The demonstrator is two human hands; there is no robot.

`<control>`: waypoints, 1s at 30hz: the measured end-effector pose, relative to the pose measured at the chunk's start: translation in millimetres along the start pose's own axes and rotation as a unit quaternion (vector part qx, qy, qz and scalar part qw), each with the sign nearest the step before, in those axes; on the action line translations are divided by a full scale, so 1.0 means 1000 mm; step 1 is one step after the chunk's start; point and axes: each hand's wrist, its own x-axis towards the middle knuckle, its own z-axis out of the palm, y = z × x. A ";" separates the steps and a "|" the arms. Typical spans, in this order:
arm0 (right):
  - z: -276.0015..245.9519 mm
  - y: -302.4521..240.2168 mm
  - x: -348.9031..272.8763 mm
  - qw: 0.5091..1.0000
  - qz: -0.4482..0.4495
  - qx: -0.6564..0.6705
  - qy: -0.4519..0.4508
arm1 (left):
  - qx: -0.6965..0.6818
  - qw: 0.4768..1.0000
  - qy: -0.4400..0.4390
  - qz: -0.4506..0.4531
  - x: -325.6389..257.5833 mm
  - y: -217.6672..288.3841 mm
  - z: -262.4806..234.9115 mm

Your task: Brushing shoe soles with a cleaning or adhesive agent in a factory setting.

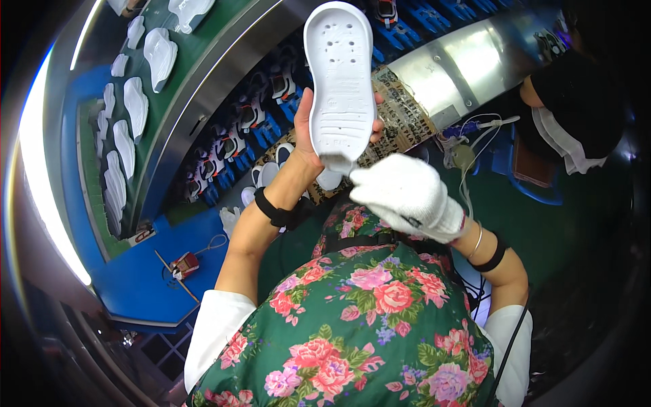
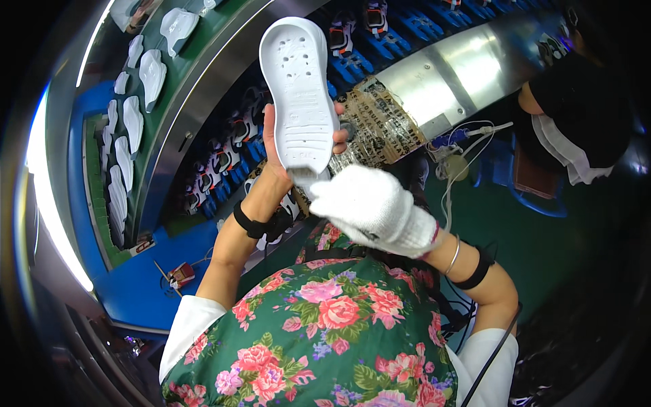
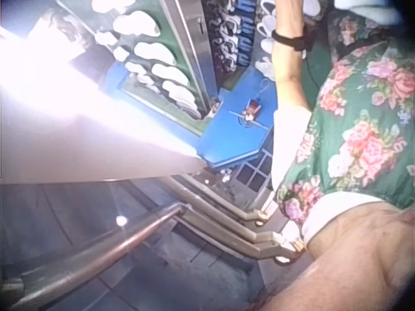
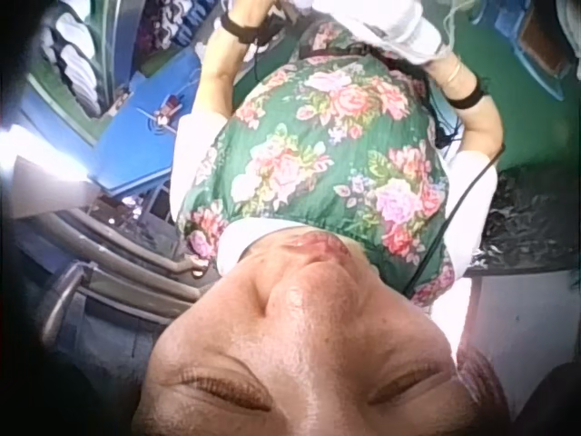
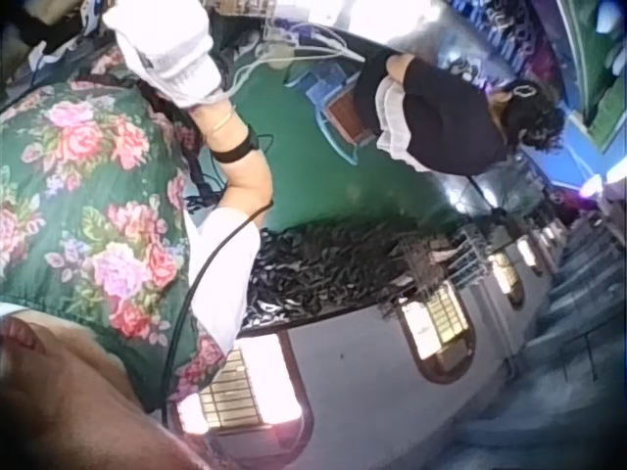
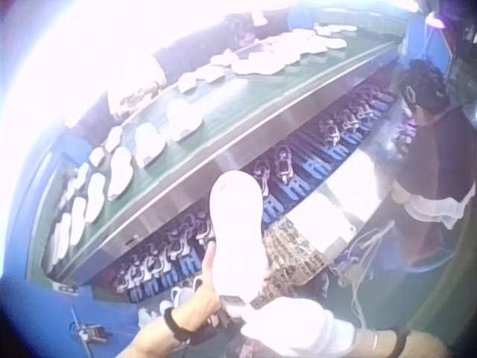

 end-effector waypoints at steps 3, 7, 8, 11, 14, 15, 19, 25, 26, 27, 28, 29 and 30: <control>-0.011 -0.009 0.007 0.970 0.115 0.213 -0.010 | 0.005 0.998 -0.067 -0.009 0.002 0.001 -0.002; -0.025 -0.002 0.019 0.994 0.089 0.044 0.055 | 0.023 0.997 -0.054 -0.056 0.003 0.009 -0.004; -0.025 0.003 0.015 0.998 0.043 -0.003 0.046 | 0.025 0.997 -0.046 -0.056 0.004 0.010 -0.003; -0.013 0.003 0.003 0.995 -0.044 -0.084 -0.008 | 0.062 0.994 -0.028 -0.087 0.013 0.020 0.002; -0.008 -0.006 -0.002 0.999 -0.011 0.010 -0.031 | 0.084 0.993 -0.037 -0.077 0.018 0.024 0.001; -0.009 -0.006 -0.002 0.997 0.014 0.072 -0.033 | 0.074 0.994 -0.047 -0.071 0.020 0.025 0.001; -0.028 0.007 0.017 0.995 0.063 0.031 0.073 | 0.087 0.995 -0.017 -0.039 0.028 0.022 0.008; -0.028 0.012 0.012 0.946 0.235 0.198 0.108 | -0.056 0.996 -0.052 -0.049 0.030 0.003 -0.002; -0.039 0.019 0.017 0.961 0.229 0.112 0.107 | -0.090 0.992 0.077 -0.032 0.031 -0.006 0.011; -0.051 0.032 0.019 0.976 0.195 0.045 0.087 | -0.123 0.971 0.205 -0.015 0.032 -0.013 0.020; -0.061 0.042 0.024 0.985 0.142 -0.018 0.099 | -0.115 0.987 0.104 -0.039 0.023 -0.017 0.001; -0.068 0.055 0.028 0.987 0.088 -0.079 0.108 | -0.077 0.994 0.053 -0.048 0.023 -0.024 -0.003; -0.077 0.065 0.032 0.981 0.068 -0.128 0.128 | -0.082 0.994 0.044 -0.060 0.026 -0.032 -0.002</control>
